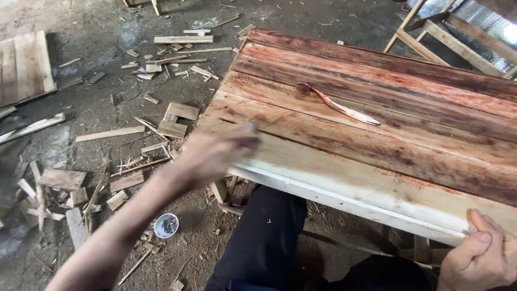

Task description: Sanding the edges of a wooden tabletop and applying a reddish stain with a brush.

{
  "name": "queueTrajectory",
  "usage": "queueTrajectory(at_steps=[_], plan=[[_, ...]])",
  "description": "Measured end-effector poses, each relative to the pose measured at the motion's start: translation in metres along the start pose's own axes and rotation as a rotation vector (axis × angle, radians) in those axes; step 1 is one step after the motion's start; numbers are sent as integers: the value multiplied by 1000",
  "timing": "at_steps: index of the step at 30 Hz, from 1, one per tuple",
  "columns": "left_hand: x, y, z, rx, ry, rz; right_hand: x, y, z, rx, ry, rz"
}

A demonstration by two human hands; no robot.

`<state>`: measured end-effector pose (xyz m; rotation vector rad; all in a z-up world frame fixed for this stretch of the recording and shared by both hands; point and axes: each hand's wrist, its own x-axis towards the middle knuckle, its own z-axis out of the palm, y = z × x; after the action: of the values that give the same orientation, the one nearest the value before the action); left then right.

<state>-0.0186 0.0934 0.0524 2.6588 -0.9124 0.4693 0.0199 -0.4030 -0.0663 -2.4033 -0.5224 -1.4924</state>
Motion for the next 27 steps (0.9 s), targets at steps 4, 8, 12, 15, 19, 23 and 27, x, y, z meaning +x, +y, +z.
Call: queueTrajectory(at_steps=[4,8,12,15,19,23,27], plan=[[-14,4,-23,95,-127,-328,2,-10,-4,-20,-89,61],[-3,13,33,24,54,-39,-4,-7,3,-86,-83,79],[-7,-6,29,35,-7,-72,-11,2,9,80,-65,105],[-22,-19,-6,33,-49,-177,-11,5,6,8,-75,86],[-58,-53,-5,96,-23,-400,-8,1,8,13,-93,102],[-53,-64,5,63,-18,-323,-11,1,10,-27,-43,91],[-60,-43,-11,-74,-18,-402,-8,5,7,-53,-69,68]])
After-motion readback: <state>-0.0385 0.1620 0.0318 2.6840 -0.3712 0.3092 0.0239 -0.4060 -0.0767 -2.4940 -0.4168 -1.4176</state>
